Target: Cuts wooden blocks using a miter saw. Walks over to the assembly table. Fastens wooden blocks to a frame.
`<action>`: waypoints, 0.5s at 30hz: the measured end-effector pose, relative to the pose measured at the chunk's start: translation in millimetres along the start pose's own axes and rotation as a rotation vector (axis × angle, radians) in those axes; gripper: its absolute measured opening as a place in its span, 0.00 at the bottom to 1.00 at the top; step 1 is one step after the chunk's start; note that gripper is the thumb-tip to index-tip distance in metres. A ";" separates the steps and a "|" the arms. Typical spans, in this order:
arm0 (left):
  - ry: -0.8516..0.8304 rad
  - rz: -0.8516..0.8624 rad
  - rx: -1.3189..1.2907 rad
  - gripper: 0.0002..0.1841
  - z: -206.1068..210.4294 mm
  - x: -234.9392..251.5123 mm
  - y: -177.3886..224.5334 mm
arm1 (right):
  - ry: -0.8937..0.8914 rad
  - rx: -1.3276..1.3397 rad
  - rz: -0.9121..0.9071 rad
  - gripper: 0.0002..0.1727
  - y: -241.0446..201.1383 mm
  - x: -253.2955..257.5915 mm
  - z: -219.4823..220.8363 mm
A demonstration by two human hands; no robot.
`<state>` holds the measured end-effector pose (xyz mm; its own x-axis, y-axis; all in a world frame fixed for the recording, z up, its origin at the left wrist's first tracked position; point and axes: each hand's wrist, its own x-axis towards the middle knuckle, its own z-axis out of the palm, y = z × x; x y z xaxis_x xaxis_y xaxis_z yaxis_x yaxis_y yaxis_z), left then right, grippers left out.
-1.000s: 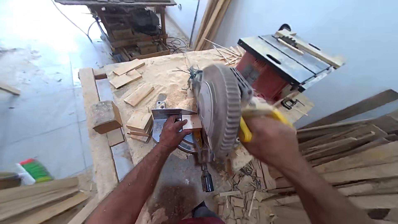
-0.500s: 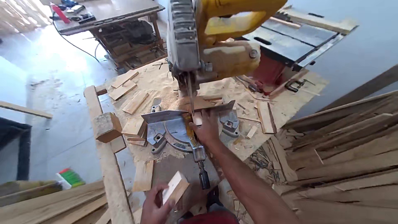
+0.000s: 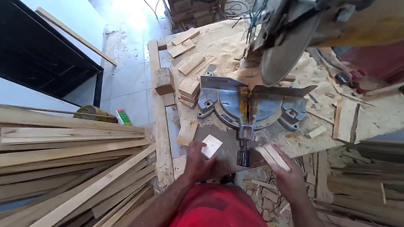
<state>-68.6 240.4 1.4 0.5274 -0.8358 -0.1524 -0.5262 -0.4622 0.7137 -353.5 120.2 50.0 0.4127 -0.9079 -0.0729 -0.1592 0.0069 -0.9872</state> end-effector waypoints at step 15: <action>-0.027 0.084 0.210 0.31 -76.9 53.4 -51.0 | 0.181 -0.119 0.995 0.30 187.2 -139.7 43.8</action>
<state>37.7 242.0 9.4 0.4591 -0.8804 -0.1185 -0.6963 -0.4395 0.5675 -401.7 266.7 -130.8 -0.0962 -0.5629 -0.8209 -0.4482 0.7609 -0.4692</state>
